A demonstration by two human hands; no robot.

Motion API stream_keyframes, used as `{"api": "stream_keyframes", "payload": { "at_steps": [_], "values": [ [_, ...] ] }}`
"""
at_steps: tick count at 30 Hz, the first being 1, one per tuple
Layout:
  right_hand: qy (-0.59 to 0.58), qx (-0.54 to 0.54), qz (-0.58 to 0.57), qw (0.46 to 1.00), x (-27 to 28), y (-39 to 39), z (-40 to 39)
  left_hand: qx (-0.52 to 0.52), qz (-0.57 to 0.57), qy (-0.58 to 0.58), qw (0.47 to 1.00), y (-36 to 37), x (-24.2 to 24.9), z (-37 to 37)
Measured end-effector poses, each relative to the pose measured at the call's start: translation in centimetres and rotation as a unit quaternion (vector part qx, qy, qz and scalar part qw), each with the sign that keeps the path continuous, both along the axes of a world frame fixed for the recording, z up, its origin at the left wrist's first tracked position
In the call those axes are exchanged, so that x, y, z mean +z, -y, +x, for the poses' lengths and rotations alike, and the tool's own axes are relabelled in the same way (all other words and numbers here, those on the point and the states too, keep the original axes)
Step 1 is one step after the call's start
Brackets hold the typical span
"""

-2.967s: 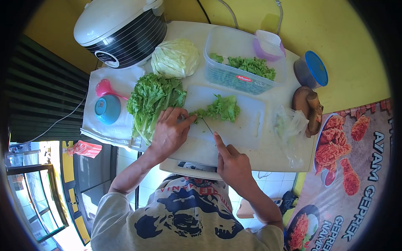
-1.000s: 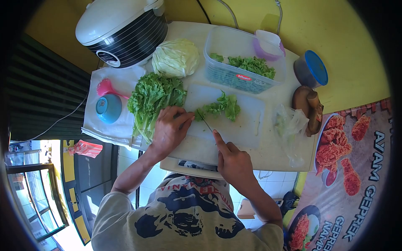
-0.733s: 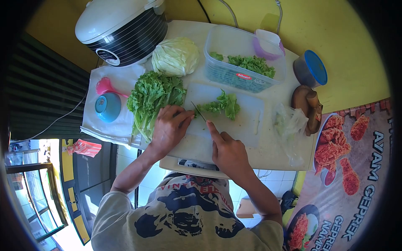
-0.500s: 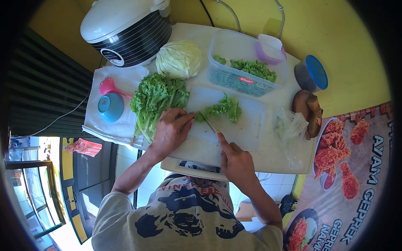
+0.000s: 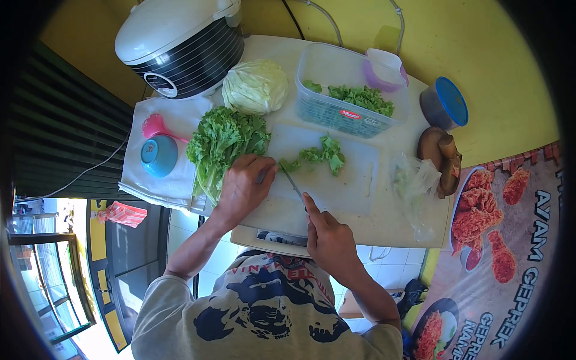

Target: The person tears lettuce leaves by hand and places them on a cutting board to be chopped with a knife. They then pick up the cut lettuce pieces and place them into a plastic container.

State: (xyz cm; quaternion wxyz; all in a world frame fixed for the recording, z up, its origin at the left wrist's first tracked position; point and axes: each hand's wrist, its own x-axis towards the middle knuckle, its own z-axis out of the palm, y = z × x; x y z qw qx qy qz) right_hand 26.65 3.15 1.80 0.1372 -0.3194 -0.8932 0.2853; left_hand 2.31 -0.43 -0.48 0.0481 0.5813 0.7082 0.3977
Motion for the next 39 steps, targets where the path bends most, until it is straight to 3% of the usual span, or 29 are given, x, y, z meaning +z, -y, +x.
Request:
{"api": "stream_keyframes", "payload": {
  "at_steps": [5, 10, 29, 39],
  "values": [
    [0.046, -0.012, -0.010, 0.999, 0.2, 0.1, -0.1, 0.034, -0.016, 0.014, 0.999, 0.0, 0.0, 0.1],
    [0.018, -0.008, -0.014, 1.000, 1.0, 0.0, -0.4, 0.006, 0.028, -0.001, 1.000, 0.3, 0.0, 0.3],
    [-0.002, 0.031, 0.061, 0.998, -1.3, -2.4, -2.6, -0.002, 0.022, -0.026, 0.999, 0.3, -0.2, 0.2],
    [-0.062, 0.004, -0.023, 0.998, -0.7, -1.9, 1.1, -0.015, 0.001, 0.004, 1.000, -0.6, 0.9, 0.0]
  ]
}}
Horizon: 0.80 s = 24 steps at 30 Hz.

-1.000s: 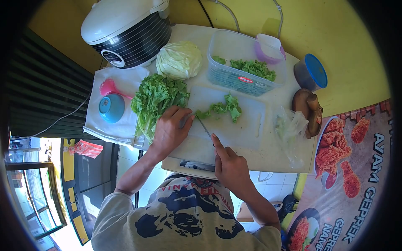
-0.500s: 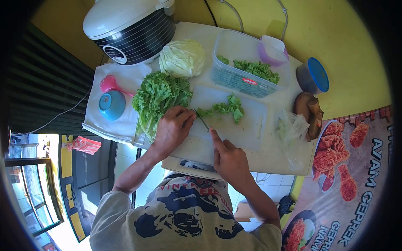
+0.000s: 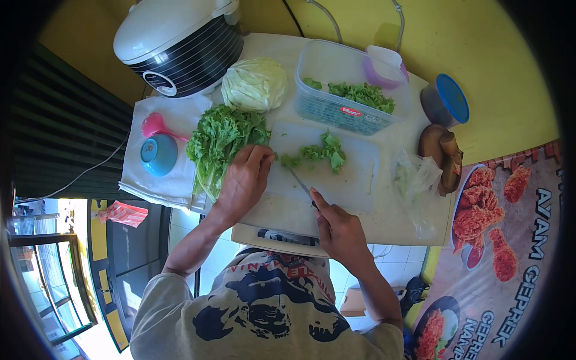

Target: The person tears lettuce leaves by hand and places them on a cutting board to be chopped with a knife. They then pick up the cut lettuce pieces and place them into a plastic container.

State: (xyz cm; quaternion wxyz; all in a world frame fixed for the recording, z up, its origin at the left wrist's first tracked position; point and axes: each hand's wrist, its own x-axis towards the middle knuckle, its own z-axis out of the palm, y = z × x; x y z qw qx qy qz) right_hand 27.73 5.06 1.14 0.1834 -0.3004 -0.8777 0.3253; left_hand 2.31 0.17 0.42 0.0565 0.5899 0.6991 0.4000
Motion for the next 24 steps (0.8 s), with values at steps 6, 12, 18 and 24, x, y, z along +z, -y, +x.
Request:
{"api": "stream_keyframes", "payload": {
  "at_steps": [6, 12, 18, 24],
  "values": [
    [-0.053, -0.074, 0.051, 0.995, -0.8, -0.8, 0.1, -0.045, 0.014, -0.016, 0.999, -1.8, -0.3, 0.9],
    [-0.104, -0.130, 0.202, 0.965, -2.1, -3.0, 0.3, -0.076, -0.031, -0.002, 0.997, -1.9, 0.3, 1.1],
    [-0.126, -0.143, 0.190, 0.963, -3.4, -3.7, 0.3, -0.075, -0.048, 0.025, 0.996, -2.6, 0.2, 0.5],
    [-0.121, -0.130, 0.196, 0.965, -3.2, -3.9, 0.4, -0.088, -0.019, -0.023, 0.996, -4.9, 1.2, 1.9]
  ]
}}
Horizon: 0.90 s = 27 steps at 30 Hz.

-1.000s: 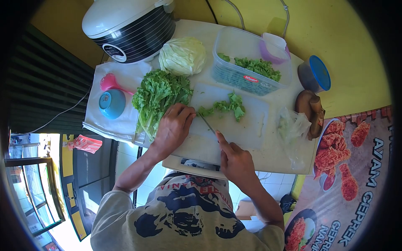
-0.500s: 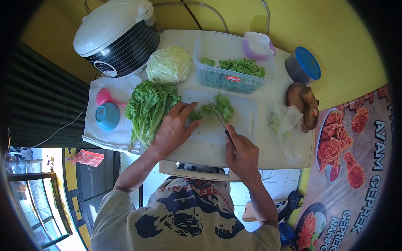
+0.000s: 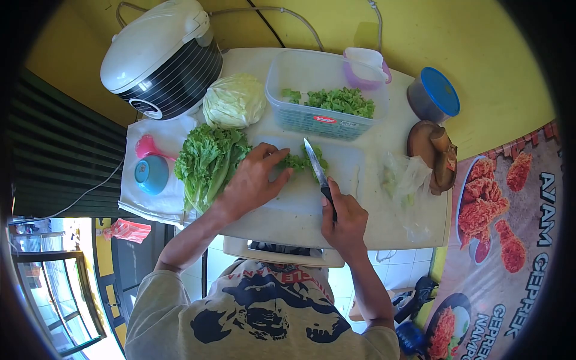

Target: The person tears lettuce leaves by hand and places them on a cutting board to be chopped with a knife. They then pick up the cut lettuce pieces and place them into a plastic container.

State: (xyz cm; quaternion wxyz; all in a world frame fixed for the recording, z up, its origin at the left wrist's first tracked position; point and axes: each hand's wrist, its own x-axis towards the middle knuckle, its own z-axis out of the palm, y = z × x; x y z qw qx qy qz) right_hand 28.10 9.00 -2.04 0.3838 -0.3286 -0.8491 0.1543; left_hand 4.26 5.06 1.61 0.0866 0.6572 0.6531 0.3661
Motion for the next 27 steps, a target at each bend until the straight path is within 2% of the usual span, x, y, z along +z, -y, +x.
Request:
{"api": "stream_keyframes", "payload": {
  "at_steps": [6, 10, 13, 16, 19, 25, 27],
  "values": [
    [0.007, 0.004, -0.012, 1.000, 0.3, 0.1, 0.3, -0.042, -0.034, 0.028, 0.998, -0.9, -0.9, -0.6],
    [0.001, 0.006, -0.011, 1.000, 0.0, 0.0, 0.3, -0.067, -0.030, 0.073, 0.995, -0.5, 2.5, -0.9],
    [-0.003, 0.009, -0.013, 1.000, 0.0, 0.0, 0.3, -0.083, 0.017, 0.089, 0.992, -0.9, 6.1, -1.1],
    [-0.005, 0.012, -0.012, 1.000, -0.1, 0.0, 0.4, -0.036, 0.127, 0.070, 0.989, -3.2, 8.7, -1.8],
    [-0.015, 0.020, -0.012, 1.000, -0.1, -0.1, 0.4, -0.008, 0.149, 0.002, 0.989, -6.6, 9.3, -3.4],
    [-0.050, 0.026, -0.035, 0.998, 0.3, 0.1, 0.6, 0.018, 0.087, -0.110, 0.990, -9.7, 7.9, -4.7],
    [-0.057, 0.023, -0.053, 0.997, 0.5, 0.2, 0.7, 0.039, 0.143, -0.087, 0.985, -9.2, 7.8, -4.4]
  ]
}}
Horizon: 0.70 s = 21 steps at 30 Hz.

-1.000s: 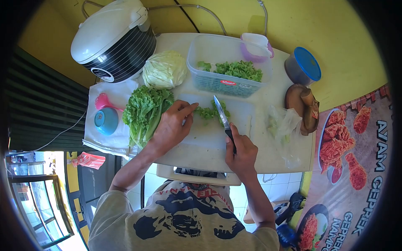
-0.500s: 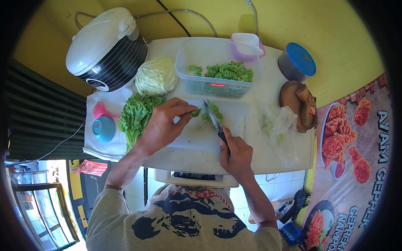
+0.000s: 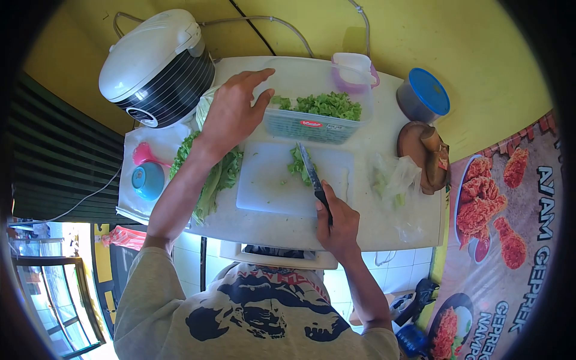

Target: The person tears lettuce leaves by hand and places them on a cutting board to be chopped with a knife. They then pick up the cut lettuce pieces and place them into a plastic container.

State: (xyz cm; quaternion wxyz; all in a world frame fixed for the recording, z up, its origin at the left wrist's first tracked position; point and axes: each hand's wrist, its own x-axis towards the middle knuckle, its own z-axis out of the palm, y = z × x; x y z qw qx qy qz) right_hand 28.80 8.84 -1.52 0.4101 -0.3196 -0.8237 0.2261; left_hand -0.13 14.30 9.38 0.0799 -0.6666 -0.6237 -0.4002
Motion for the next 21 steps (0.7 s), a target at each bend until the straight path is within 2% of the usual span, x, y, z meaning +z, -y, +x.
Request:
{"api": "stream_keyframes", "payload": {
  "at_steps": [1, 4, 7, 10, 13, 14, 16, 21],
  "values": [
    [0.000, -0.001, -0.015, 1.000, 0.2, 0.1, 0.1, 0.006, 0.028, 0.012, 1.000, 0.5, -0.2, 0.3],
    [-0.010, -0.010, -0.035, 0.999, 0.1, 0.1, 0.2, -0.078, 0.010, 0.082, 0.993, 3.9, -1.3, 2.3],
    [-0.021, -0.016, -0.050, 0.998, -0.1, 0.0, 0.1, -0.168, -0.082, 0.069, 0.980, 6.1, -5.5, 4.0],
    [-0.022, -0.012, -0.054, 0.998, -0.3, 0.0, 0.2, -0.131, -0.135, 0.022, 0.982, 6.9, -8.3, 4.8],
    [-0.024, -0.014, -0.059, 0.998, -0.3, 0.0, 0.4, -0.152, -0.139, 0.007, 0.979, 7.0, -9.8, 4.5],
    [-0.027, -0.014, -0.063, 0.998, -0.4, 0.1, 0.4, -0.147, -0.147, 0.036, 0.978, 7.2, -10.0, 4.4],
    [-0.039, -0.012, -0.068, 0.997, -0.8, 0.0, 0.5, -0.136, -0.165, 0.092, 0.973, 7.8, -8.7, 4.3],
    [-0.035, -0.008, -0.073, 0.997, -0.9, -0.1, 0.4, -0.116, -0.158, 0.073, 0.978, 6.8, -7.6, 3.5]
  ]
}}
